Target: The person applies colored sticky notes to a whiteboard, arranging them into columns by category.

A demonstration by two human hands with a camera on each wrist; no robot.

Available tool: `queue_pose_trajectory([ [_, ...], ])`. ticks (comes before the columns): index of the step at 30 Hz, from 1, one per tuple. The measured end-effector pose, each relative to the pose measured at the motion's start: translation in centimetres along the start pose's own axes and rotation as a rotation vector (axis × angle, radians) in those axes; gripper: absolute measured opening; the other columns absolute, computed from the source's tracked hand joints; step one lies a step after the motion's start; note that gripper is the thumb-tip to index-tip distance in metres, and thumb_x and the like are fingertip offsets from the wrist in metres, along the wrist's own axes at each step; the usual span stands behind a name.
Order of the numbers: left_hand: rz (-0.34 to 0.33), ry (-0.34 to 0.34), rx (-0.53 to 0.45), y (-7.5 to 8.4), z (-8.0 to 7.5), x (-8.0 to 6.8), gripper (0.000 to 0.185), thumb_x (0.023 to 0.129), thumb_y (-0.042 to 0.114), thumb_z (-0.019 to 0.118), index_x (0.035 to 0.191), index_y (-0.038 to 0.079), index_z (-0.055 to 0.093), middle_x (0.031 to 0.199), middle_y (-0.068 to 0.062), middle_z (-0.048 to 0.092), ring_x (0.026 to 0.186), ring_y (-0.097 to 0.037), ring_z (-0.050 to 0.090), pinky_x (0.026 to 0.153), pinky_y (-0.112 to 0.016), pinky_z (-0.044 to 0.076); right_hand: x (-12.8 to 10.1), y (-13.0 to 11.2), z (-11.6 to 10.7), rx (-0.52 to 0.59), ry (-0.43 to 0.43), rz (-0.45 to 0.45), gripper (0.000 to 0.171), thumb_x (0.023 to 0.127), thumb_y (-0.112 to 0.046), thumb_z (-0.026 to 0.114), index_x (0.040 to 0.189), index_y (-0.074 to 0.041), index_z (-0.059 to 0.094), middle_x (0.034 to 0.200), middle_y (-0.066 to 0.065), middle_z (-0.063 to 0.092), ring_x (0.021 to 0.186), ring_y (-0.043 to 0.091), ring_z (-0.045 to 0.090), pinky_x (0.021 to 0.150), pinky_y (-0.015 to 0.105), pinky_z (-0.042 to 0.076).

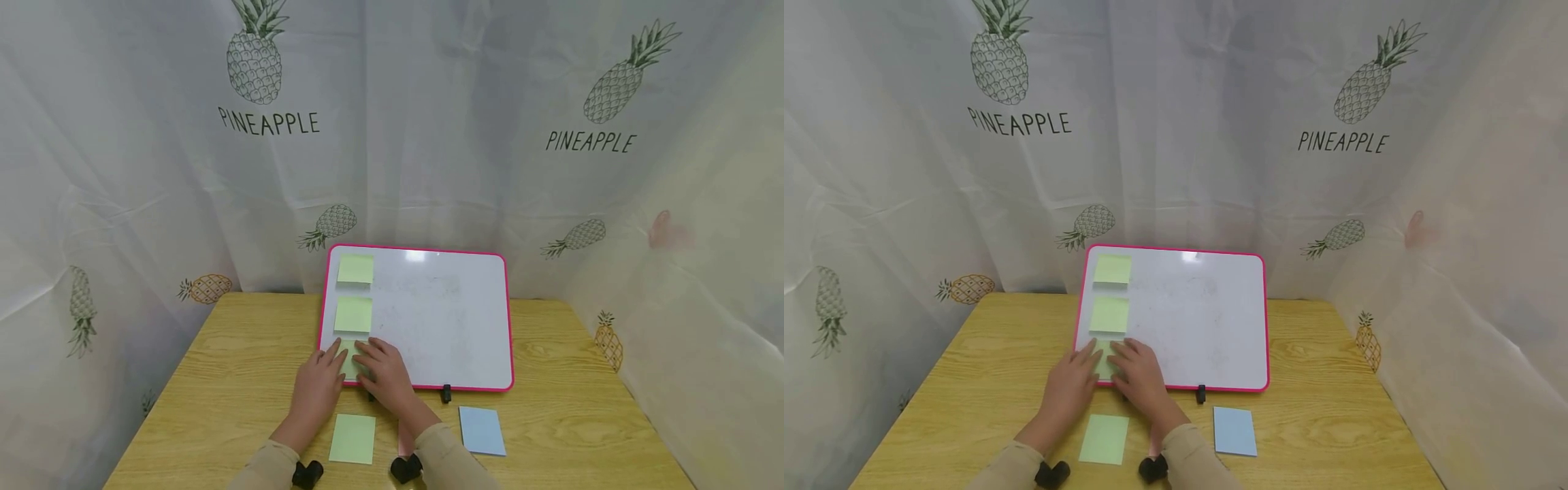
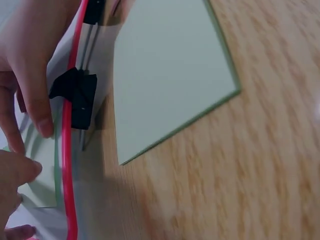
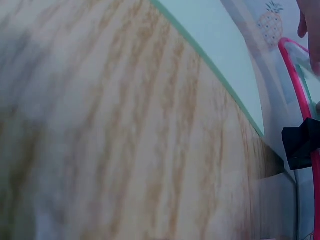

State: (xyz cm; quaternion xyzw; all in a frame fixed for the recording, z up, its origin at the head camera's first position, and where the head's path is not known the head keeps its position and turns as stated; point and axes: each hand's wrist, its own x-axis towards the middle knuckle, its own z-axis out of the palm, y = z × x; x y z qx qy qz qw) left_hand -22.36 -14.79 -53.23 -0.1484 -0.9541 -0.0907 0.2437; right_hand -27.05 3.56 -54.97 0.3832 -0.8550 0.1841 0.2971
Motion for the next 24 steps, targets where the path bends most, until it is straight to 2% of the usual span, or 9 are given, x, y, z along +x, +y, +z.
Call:
queue_pose_trajectory([
  [4, 0.000, -0.059, 0.041, 0.0, -0.1, -0.3, 0.059, 0.080, 0.034, 0.078, 0.133, 0.013, 0.061, 0.147, -0.007, 0.046, 0.131, -0.037, 0.041, 0.092, -0.059, 0.043, -0.2, 0.0, -0.1, -0.013, -0.027, 0.007, 0.041, 0.079, -0.027, 0.082, 0.118, -0.017, 0.072, 0.138, -0.001, 0.056, 0.134, 0.025, 0.042, 0.106, 0.042, 0.036],
  [9, -0.002, -0.124, 0.059, -0.1, 0.1, -0.7, 0.065, 0.083, 0.041, 0.073, 0.140, 0.016, 0.054, 0.152, -0.006, 0.039, 0.140, -0.037, 0.029, 0.099, -0.066, 0.032, -0.5, 0.0, -0.5, -0.042, -0.089, 0.036, 0.045, 0.081, -0.029, 0.080, 0.124, -0.018, 0.068, 0.144, -0.002, 0.051, 0.138, 0.024, 0.036, 0.110, 0.043, 0.031],
  [16, 0.005, -0.126, 0.082, -0.3, 0.4, -1.1, 0.067, 0.085, 0.046, 0.070, 0.143, 0.018, 0.051, 0.154, -0.005, 0.036, 0.140, -0.038, 0.028, 0.100, -0.067, 0.031, -0.6, -0.1, -1.1, -0.044, -0.146, 0.072, 0.046, 0.084, -0.033, 0.077, 0.127, -0.018, 0.066, 0.146, -0.002, 0.047, 0.140, 0.024, 0.032, 0.112, 0.044, 0.027],
  [24, -0.008, -0.119, 0.062, -0.5, 0.3, -1.3, 0.068, 0.083, 0.045, 0.072, 0.142, 0.017, 0.052, 0.154, -0.006, 0.035, 0.140, -0.039, 0.028, 0.100, -0.067, 0.030, -0.9, 0.1, -1.5, -0.064, -0.167, 0.098, 0.049, 0.085, -0.040, 0.075, 0.128, -0.018, 0.066, 0.147, -0.003, 0.046, 0.140, 0.023, 0.033, 0.113, 0.043, 0.025],
])
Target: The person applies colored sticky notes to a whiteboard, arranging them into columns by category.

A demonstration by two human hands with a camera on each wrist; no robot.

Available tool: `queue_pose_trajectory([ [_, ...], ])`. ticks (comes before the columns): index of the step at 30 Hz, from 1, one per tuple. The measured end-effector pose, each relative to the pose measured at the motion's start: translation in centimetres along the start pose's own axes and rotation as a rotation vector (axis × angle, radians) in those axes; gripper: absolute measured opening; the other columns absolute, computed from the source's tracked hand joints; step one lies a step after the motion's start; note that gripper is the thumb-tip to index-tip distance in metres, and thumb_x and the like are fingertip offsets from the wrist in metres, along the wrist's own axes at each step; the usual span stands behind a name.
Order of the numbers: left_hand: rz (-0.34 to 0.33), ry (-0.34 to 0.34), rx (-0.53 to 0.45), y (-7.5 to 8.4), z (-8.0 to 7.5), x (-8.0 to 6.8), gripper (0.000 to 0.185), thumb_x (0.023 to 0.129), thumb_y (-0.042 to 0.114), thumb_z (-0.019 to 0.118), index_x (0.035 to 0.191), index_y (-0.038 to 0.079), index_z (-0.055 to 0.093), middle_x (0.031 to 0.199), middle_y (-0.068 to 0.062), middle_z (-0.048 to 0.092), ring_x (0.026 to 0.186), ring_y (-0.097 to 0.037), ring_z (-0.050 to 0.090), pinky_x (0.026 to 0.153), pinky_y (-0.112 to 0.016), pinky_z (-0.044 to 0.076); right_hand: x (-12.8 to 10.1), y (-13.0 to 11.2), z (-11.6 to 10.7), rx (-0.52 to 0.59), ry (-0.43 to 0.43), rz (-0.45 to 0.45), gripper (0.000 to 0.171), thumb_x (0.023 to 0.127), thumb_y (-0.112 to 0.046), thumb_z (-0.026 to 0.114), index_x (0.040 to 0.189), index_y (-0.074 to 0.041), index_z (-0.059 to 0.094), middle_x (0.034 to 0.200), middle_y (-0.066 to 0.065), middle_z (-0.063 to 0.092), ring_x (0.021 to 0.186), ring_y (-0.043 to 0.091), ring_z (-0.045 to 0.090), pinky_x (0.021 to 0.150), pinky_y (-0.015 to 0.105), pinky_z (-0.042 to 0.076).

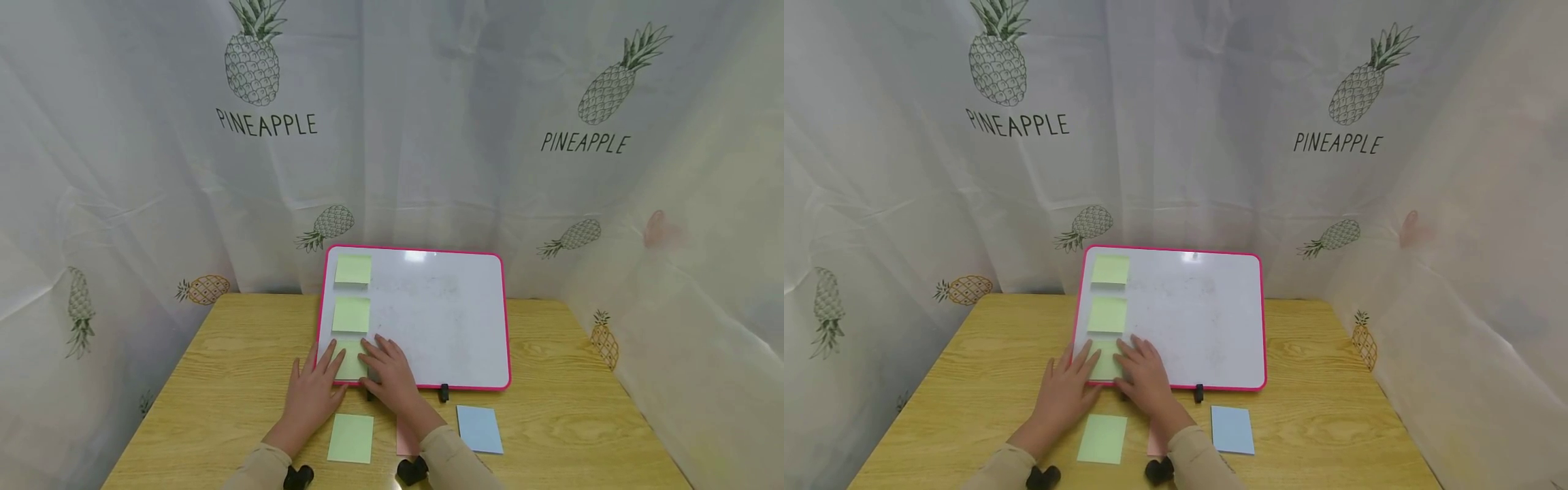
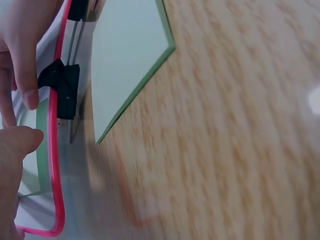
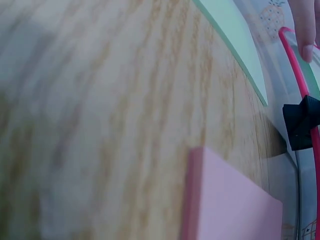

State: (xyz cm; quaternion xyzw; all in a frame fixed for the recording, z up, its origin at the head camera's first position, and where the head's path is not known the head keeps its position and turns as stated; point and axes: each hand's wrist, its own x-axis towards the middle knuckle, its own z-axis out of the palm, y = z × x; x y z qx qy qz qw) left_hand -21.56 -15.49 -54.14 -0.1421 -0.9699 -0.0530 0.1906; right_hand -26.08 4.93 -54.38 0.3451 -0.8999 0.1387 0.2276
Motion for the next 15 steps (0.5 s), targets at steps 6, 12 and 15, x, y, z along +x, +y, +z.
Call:
queue_pose_trajectory([
  [6, -0.002, 0.010, -0.009, -0.10, -0.05, -0.19, 0.068, 0.083, 0.046, 0.072, 0.141, 0.016, 0.053, 0.154, -0.008, 0.036, 0.139, -0.040, 0.028, 0.100, -0.067, 0.031, -0.39, 0.32, -0.17, 0.020, 0.029, 0.005, 0.051, 0.083, -0.041, 0.076, 0.127, -0.016, 0.066, 0.146, -0.002, 0.048, 0.139, 0.025, 0.034, 0.112, 0.045, 0.027],
  [12, 0.003, 0.032, -0.043, -0.08, -0.36, -0.31, 0.071, 0.080, 0.045, 0.074, 0.140, 0.013, 0.053, 0.152, -0.011, 0.038, 0.138, -0.041, 0.029, 0.099, -0.067, 0.032, -0.79, 0.77, -0.08, 0.042, 0.072, -0.003, 0.051, 0.081, -0.040, 0.078, 0.125, -0.015, 0.067, 0.144, -0.001, 0.050, 0.137, 0.026, 0.037, 0.110, 0.047, 0.030],
  [15, -0.007, 0.018, -0.063, -0.01, -0.51, -0.36, 0.071, 0.080, 0.046, 0.073, 0.140, 0.013, 0.053, 0.153, -0.011, 0.037, 0.139, -0.042, 0.027, 0.100, -0.067, 0.030, -1.05, 0.79, -0.29, 0.083, 0.088, 0.008, 0.051, 0.081, -0.038, 0.079, 0.125, -0.014, 0.067, 0.142, 0.000, 0.052, 0.136, 0.027, 0.038, 0.109, 0.048, 0.030],
])
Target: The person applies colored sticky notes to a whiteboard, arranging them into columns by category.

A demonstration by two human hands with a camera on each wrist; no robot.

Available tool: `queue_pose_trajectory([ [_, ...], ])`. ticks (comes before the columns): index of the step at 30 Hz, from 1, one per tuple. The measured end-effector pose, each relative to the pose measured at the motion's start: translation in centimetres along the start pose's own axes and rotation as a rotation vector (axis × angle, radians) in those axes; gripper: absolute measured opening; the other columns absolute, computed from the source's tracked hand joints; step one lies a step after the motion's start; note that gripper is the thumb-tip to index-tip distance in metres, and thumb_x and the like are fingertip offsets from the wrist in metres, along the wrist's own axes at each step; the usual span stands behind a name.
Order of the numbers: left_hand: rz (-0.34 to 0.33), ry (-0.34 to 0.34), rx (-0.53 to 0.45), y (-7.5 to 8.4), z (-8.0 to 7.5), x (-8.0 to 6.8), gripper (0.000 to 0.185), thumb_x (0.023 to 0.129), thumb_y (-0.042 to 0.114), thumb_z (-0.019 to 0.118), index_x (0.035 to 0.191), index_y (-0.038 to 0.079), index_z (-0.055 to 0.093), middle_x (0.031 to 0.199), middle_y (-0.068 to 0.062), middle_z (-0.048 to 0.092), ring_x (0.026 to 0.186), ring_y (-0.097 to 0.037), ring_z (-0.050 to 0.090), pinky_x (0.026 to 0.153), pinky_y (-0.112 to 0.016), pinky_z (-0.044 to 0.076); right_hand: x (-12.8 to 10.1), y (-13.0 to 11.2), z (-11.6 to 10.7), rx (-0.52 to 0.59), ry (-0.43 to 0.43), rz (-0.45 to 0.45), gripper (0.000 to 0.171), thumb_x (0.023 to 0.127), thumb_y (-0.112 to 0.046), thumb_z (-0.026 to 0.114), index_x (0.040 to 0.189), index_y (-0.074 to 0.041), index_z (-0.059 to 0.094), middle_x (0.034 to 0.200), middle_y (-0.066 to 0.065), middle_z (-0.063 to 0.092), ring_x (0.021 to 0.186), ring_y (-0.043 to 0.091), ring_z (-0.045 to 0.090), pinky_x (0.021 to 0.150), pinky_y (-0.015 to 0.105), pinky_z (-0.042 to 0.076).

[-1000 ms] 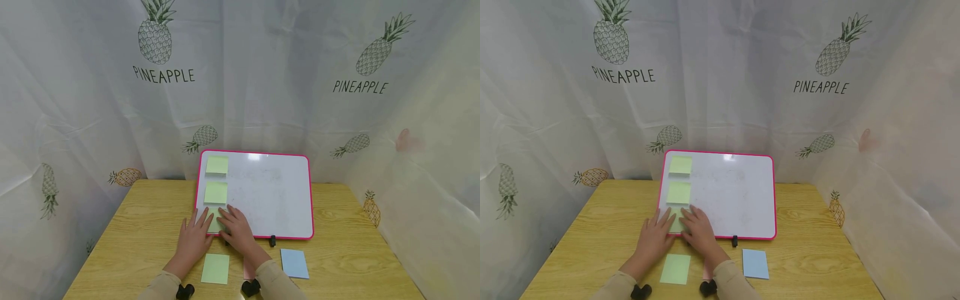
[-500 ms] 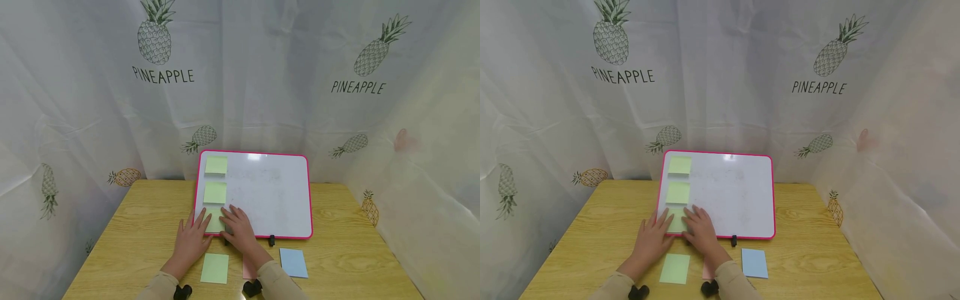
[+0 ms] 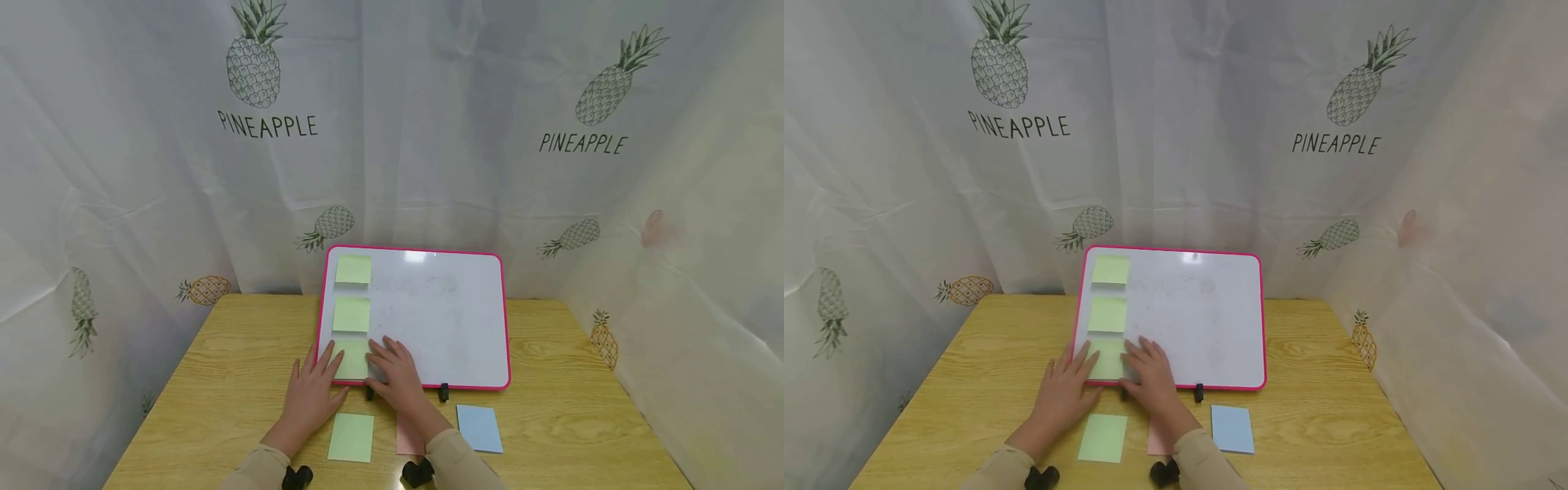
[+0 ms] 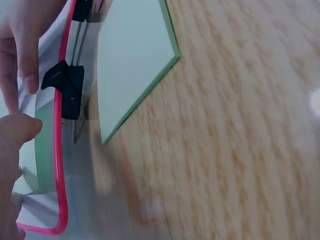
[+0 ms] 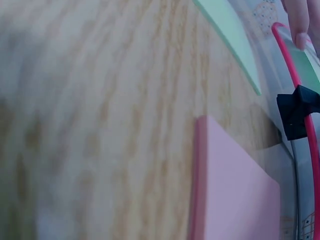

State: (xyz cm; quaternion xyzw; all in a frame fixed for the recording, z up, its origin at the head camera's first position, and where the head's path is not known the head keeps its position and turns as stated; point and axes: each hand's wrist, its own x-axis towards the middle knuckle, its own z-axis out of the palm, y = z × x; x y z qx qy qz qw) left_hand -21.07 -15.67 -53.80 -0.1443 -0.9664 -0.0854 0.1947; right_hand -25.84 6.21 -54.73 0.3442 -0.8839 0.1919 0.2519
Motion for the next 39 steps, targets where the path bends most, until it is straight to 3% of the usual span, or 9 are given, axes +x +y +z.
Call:
queue_pose_trajectory([
  [5, -0.009, -0.028, -0.010, 0.3, -0.2, 0.0, 0.071, 0.082, 0.049, 0.071, 0.141, 0.014, 0.053, 0.154, -0.011, 0.035, 0.141, -0.042, 0.025, 0.103, -0.067, 0.028, -0.4, 0.0, -0.6, 0.077, 0.053, 0.018, 0.049, 0.078, -0.032, 0.082, 0.121, -0.012, 0.069, 0.137, 0.003, 0.057, 0.132, 0.030, 0.043, 0.106, 0.052, 0.032],
  [11, 0.030, -0.043, -0.031, 1.7, -1.0, 0.5, 0.071, 0.084, 0.051, 0.068, 0.142, 0.014, 0.051, 0.154, -0.011, 0.035, 0.140, -0.042, 0.025, 0.106, -0.064, 0.026, -1.2, 0.4, -1.5, 0.170, 0.136, 0.020, 0.048, 0.073, -0.024, 0.086, 0.116, -0.007, 0.071, 0.127, 0.008, 0.064, 0.123, 0.034, 0.051, 0.101, 0.053, 0.038],
  [19, 0.076, -0.044, -0.110, 4.2, -1.2, 0.5, 0.070, 0.085, 0.051, 0.067, 0.142, 0.015, 0.050, 0.154, -0.009, 0.035, 0.140, -0.040, 0.027, 0.107, -0.062, 0.026, -3.1, 0.3, -3.5, 0.363, 0.078, 0.141, 0.049, 0.077, -0.017, 0.084, 0.122, -0.007, 0.068, 0.129, 0.002, 0.062, 0.124, 0.027, 0.049, 0.098, 0.049, 0.043],
  [26, 0.099, -0.043, -0.293, 7.1, -1.6, -0.1, 0.065, 0.086, 0.044, 0.069, 0.139, 0.011, 0.052, 0.151, -0.010, 0.040, 0.138, -0.041, 0.031, 0.106, -0.062, 0.028, -4.8, -0.2, -5.2, 0.519, 0.076, 0.286, 0.045, 0.075, -0.016, 0.084, 0.118, -0.010, 0.070, 0.118, -0.007, 0.065, 0.115, 0.020, 0.053, 0.095, 0.038, 0.047],
  [30, 0.117, -0.020, -0.389, 8.7, -1.4, -0.7, 0.055, 0.088, 0.041, 0.069, 0.134, 0.014, 0.057, 0.142, -0.005, 0.051, 0.133, -0.037, 0.039, 0.104, -0.062, 0.031, -6.2, -0.5, -6.1, 0.646, -0.007, 0.368, 0.043, 0.079, -0.021, 0.082, 0.120, -0.016, 0.069, 0.117, -0.007, 0.065, 0.111, 0.019, 0.056, 0.095, 0.037, 0.047],
  [33, 0.103, -0.003, -0.473, 9.7, -0.9, -1.1, 0.042, 0.087, 0.035, 0.071, 0.125, 0.018, 0.063, 0.126, 0.004, 0.062, 0.120, -0.027, 0.050, 0.099, -0.058, 0.036, -7.5, -0.4, -6.3, 0.711, -0.087, 0.430, 0.040, 0.082, -0.028, 0.079, 0.120, -0.020, 0.069, 0.117, -0.007, 0.066, 0.110, 0.019, 0.058, 0.095, 0.041, 0.047],
  [36, 0.072, 0.010, -0.539, 10.3, -0.2, -1.6, 0.032, 0.085, 0.026, 0.074, 0.116, 0.022, 0.067, 0.112, 0.012, 0.065, 0.105, -0.016, 0.054, 0.090, -0.051, 0.041, -8.7, -0.2, -6.4, 0.709, -0.145, 0.473, 0.038, 0.081, -0.033, 0.079, 0.116, -0.022, 0.069, 0.113, -0.009, 0.067, 0.107, 0.017, 0.060, 0.094, 0.044, 0.047],
  [39, 0.038, -0.013, -0.606, 10.6, 0.5, -2.0, 0.027, 0.083, 0.019, 0.075, 0.110, 0.020, 0.070, 0.106, 0.012, 0.067, 0.096, -0.014, 0.057, 0.084, -0.043, 0.046, -9.5, 0.1, -6.5, 0.685, -0.182, 0.480, 0.033, 0.080, -0.030, 0.080, 0.110, -0.021, 0.070, 0.110, -0.010, 0.068, 0.107, 0.016, 0.060, 0.094, 0.047, 0.046],
])
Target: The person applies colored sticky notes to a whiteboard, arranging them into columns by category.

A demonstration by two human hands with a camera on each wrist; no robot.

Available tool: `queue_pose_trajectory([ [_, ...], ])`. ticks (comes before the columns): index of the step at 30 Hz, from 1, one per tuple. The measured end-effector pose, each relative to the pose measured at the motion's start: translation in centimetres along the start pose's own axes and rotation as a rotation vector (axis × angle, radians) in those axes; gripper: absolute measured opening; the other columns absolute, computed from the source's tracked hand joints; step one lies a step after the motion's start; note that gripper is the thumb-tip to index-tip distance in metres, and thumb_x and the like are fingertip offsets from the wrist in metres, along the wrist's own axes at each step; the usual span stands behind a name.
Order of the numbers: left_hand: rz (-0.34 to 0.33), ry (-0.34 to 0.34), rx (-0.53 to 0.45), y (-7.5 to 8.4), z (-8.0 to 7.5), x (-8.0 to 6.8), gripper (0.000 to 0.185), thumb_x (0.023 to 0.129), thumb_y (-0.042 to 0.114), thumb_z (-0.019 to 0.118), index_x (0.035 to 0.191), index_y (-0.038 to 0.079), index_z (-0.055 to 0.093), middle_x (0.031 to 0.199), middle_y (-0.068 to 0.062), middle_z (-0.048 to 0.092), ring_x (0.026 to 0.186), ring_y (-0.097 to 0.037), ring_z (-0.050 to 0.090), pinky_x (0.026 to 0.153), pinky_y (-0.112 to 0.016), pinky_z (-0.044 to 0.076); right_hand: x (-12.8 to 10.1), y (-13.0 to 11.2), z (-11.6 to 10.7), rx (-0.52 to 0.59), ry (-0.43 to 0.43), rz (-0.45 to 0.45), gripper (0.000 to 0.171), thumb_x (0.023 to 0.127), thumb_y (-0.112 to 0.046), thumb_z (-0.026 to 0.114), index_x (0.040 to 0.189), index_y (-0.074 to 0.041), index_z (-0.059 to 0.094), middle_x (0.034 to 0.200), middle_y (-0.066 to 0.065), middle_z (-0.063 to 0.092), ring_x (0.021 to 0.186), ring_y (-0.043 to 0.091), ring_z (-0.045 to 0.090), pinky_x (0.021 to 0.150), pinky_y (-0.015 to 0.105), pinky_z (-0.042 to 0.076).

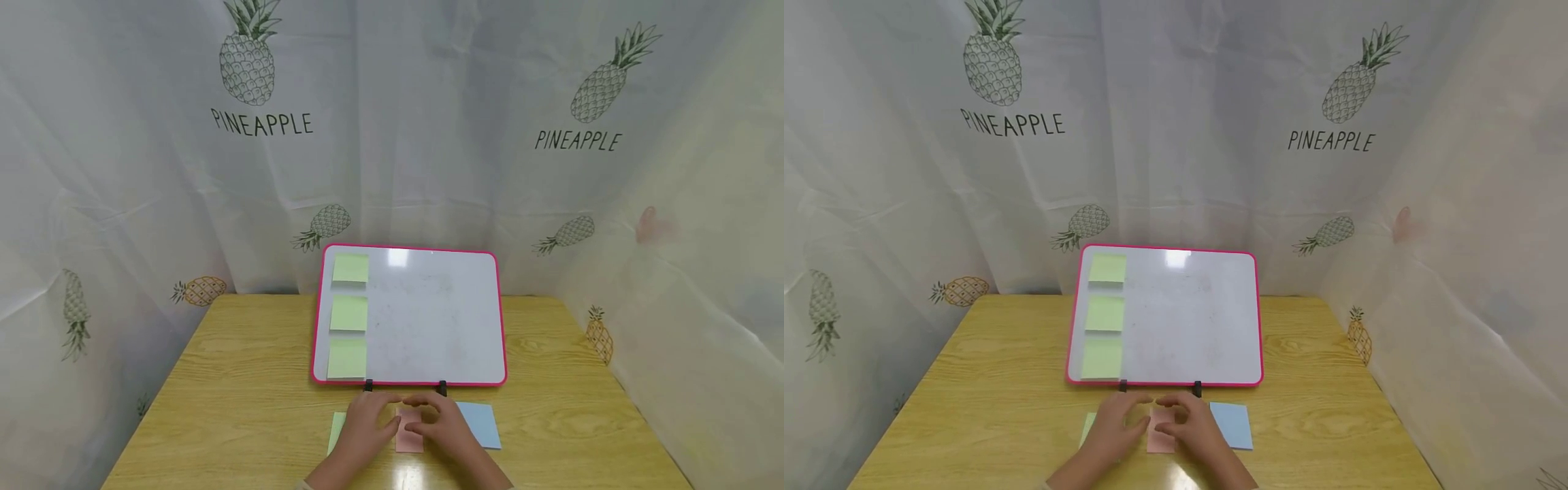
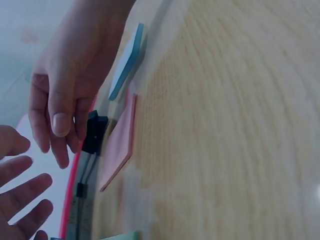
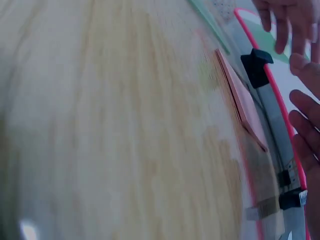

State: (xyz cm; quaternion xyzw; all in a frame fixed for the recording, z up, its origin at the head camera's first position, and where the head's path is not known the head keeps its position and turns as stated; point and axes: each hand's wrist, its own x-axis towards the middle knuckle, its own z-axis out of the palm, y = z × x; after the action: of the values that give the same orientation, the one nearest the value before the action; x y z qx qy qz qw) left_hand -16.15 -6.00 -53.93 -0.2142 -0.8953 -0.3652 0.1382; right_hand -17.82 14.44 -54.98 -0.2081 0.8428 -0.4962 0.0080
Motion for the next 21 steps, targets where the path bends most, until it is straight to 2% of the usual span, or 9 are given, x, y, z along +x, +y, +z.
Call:
queue_pose_trajectory([
  [4, -0.103, -0.095, -0.135, -0.2, 0.7, -0.2, 0.028, 0.082, 0.014, 0.076, 0.109, 0.013, 0.070, 0.106, 0.005, 0.067, 0.093, -0.018, 0.061, 0.079, -0.036, 0.051, -0.5, 0.5, -0.2, -0.023, -0.038, 0.020, 0.028, 0.079, -0.025, 0.082, 0.099, -0.018, 0.065, 0.107, -0.011, 0.069, 0.107, 0.016, 0.060, 0.095, 0.049, 0.044],
  [6, -0.165, -0.146, -0.192, -0.4, 1.0, -0.3, 0.032, 0.081, 0.014, 0.078, 0.111, 0.013, 0.069, 0.108, 0.004, 0.066, 0.095, -0.020, 0.061, 0.079, -0.035, 0.052, -0.7, 0.6, -0.3, -0.013, -0.056, 0.024, 0.031, 0.077, -0.024, 0.084, 0.095, -0.015, 0.061, 0.105, -0.009, 0.070, 0.106, 0.017, 0.061, 0.096, 0.048, 0.042],
  [9, -0.208, -0.186, -0.243, -0.8, 1.4, -0.5, 0.042, 0.075, 0.014, 0.083, 0.113, 0.013, 0.066, 0.112, 0.002, 0.064, 0.098, -0.022, 0.059, 0.083, -0.038, 0.050, -0.8, 0.8, -0.2, -0.005, -0.081, 0.020, 0.040, 0.074, -0.028, 0.086, 0.094, -0.012, 0.055, 0.104, -0.008, 0.070, 0.106, 0.018, 0.059, 0.099, 0.044, 0.039],
  [14, -0.162, -0.216, -0.221, -1.4, 1.8, -0.7, 0.055, 0.066, 0.016, 0.089, 0.112, 0.015, 0.060, 0.116, 0.001, 0.059, 0.099, -0.019, 0.054, 0.085, -0.041, 0.046, -1.2, 0.7, -0.1, 0.019, -0.135, 0.017, 0.052, 0.070, -0.032, 0.088, 0.099, -0.011, 0.050, 0.106, -0.005, 0.064, 0.106, 0.016, 0.056, 0.100, 0.032, 0.037],
  [21, -0.140, -0.256, -0.185, -1.8, 1.7, -1.1, 0.058, 0.069, 0.017, 0.088, 0.116, 0.015, 0.056, 0.120, 0.001, 0.056, 0.103, -0.017, 0.051, 0.088, -0.040, 0.044, -1.5, 0.5, 0.5, 0.061, -0.178, 0.029, 0.055, 0.071, -0.023, 0.089, 0.104, -0.009, 0.047, 0.111, -0.001, 0.055, 0.103, 0.018, 0.051, 0.092, 0.029, 0.041],
])
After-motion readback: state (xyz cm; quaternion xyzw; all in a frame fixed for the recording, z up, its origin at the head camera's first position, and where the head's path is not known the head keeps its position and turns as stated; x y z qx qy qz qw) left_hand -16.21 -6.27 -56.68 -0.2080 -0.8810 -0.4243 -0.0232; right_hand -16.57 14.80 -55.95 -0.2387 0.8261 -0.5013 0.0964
